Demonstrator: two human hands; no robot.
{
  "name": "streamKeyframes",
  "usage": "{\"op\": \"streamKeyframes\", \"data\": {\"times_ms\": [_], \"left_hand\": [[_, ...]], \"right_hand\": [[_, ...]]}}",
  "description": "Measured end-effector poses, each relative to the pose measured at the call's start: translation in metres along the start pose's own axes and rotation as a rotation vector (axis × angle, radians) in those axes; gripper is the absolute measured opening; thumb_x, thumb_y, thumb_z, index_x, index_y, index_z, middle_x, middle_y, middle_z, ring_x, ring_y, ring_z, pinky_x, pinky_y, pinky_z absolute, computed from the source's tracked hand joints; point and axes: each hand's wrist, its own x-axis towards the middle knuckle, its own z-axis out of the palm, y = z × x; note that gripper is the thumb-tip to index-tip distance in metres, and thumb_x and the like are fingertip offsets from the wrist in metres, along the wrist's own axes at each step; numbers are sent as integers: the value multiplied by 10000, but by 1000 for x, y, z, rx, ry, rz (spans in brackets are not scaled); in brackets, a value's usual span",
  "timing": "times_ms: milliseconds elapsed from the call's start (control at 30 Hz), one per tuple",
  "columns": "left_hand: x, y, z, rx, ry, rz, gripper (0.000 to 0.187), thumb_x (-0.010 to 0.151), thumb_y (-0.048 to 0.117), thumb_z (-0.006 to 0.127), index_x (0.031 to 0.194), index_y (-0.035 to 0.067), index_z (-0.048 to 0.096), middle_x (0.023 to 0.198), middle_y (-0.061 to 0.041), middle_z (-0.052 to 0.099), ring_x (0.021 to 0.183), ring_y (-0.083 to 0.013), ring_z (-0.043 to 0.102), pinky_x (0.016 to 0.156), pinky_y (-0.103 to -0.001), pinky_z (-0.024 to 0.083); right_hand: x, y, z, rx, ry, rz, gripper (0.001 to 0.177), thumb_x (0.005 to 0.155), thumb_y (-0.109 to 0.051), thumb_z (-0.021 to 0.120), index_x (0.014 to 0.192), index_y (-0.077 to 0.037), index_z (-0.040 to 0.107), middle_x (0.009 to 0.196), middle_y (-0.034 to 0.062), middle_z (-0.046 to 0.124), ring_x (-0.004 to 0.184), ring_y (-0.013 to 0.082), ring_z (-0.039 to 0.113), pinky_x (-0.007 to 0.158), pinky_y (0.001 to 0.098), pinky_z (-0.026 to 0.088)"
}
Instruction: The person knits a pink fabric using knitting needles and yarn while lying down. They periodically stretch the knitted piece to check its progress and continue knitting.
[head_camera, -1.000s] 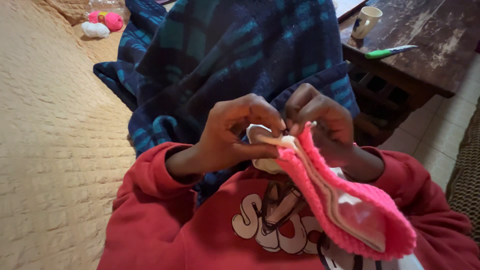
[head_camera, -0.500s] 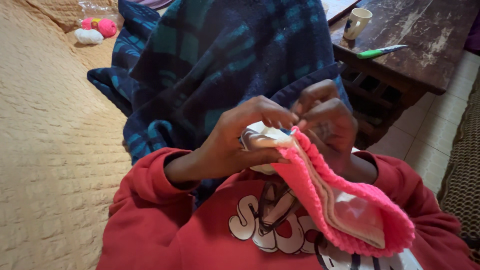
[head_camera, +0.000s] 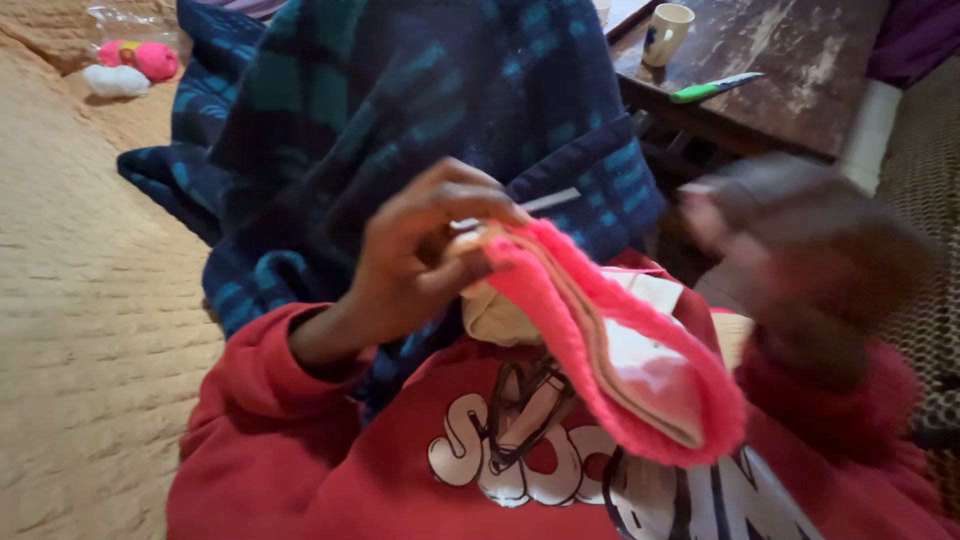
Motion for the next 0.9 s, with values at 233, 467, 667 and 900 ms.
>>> {"op": "streamKeyframes", "data": {"times_ms": [233,467,667,900], "left_hand": [[1,0,-5,57,107,57,266,1069,21,738,1308,-3,623,1237,-76,547,1096,-110,641,945,-223,594],[4,2,-7,100,172,57,246,1088,-2,744,1290,-13,605,1250,-70,529,1138,-112,644,1007,-255,632],[4,0,-13,49,167,49,242,1096,14,748,1290,-16,607,1242,-67,557,1078,-93,625,985,-248,612],[5,4,-23,-20,149,25,217,1071,32,740,1245,-22,623,1196,-72,599,990,-42,622,844,-179,561]], "right_hand": [[-20,-69,-2,-731,-260,-48,309,910,-373,709,1144,-172,705,1200,8,687,1031,221,635,1104,584,379],[-27,-51,-1,-905,-319,-55,253,873,-340,776,1101,-246,718,1148,7,710,1020,209,611,1119,578,342],[-35,-39,-6,-1087,-345,-71,341,829,-299,813,1146,-188,755,1086,33,715,1013,213,612,1106,530,406],[-24,-29,-57,-1012,-430,-150,365,708,-273,816,1022,-92,772,1132,58,642,1096,250,641,984,479,520]]}}
